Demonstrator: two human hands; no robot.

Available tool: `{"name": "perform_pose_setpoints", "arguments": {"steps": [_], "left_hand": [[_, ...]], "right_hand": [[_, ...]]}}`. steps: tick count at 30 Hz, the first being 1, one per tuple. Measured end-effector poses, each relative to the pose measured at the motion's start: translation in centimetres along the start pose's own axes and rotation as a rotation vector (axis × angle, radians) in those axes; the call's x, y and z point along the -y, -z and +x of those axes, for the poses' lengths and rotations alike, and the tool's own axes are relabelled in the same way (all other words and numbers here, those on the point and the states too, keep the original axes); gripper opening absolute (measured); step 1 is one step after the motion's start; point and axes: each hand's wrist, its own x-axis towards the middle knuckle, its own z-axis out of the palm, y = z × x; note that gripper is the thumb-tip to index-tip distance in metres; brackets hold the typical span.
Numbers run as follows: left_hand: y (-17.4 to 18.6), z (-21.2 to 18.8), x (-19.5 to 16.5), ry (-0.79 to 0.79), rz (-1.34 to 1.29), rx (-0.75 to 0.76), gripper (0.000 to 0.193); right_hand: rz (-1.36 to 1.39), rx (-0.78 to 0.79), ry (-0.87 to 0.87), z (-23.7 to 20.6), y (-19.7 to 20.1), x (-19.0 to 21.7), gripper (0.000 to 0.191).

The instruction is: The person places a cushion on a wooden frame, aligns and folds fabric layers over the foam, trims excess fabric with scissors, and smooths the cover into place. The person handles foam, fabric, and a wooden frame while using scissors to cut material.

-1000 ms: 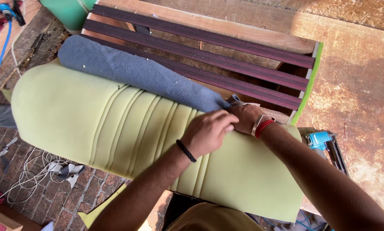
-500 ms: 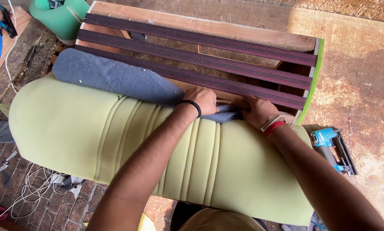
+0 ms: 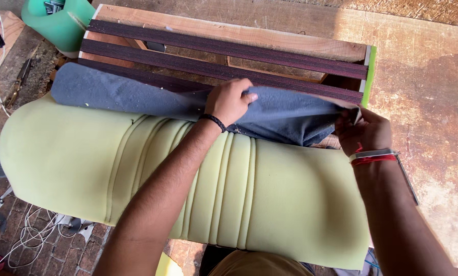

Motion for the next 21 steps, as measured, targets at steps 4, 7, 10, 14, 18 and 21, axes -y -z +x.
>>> {"name": "perform_pose_setpoints", "arguments": {"steps": [4, 7, 10, 14, 18, 21], "left_hand": [[-0.4, -0.4, -1.8, -0.282, 0.247, -0.371, 0.046], [-1.9, -2.4, -2.6, -0.442, 0.097, -0.167, 0.019], [-3.1, -3.7, -2.3, -0.536, -0.080, -0.161, 0.046], [-4.1, -3.7, -1.5, -0.374, 0.160, 0.097, 0.023], [-5.2, -3.7, -0.9, -0.248, 0.182, 0.242, 0.028], [-5.8, -3.9, -0.8, -0.162, 0.196, 0.410, 0.028]], "right_hand": [[-0.096, 0.061, 0.425, -0.8, -2.2, 2.3, 0.059], [-0.393, 0.260, 0.728, -0.3, -4.4, 3.6, 0.072], [-0.718, 0.299, 0.927, 0.5, -6.8, 3.8, 0.070], [-0.843, 0.408, 0.809, 0.4, -8.2, 3.1, 0.039], [-0.946, 0.653, 0.422, -0.8, -8.9, 2.5, 0.029], [-0.964, 0.772, 0.371, -1.0, -9.6, 1.7, 0.039]]}}
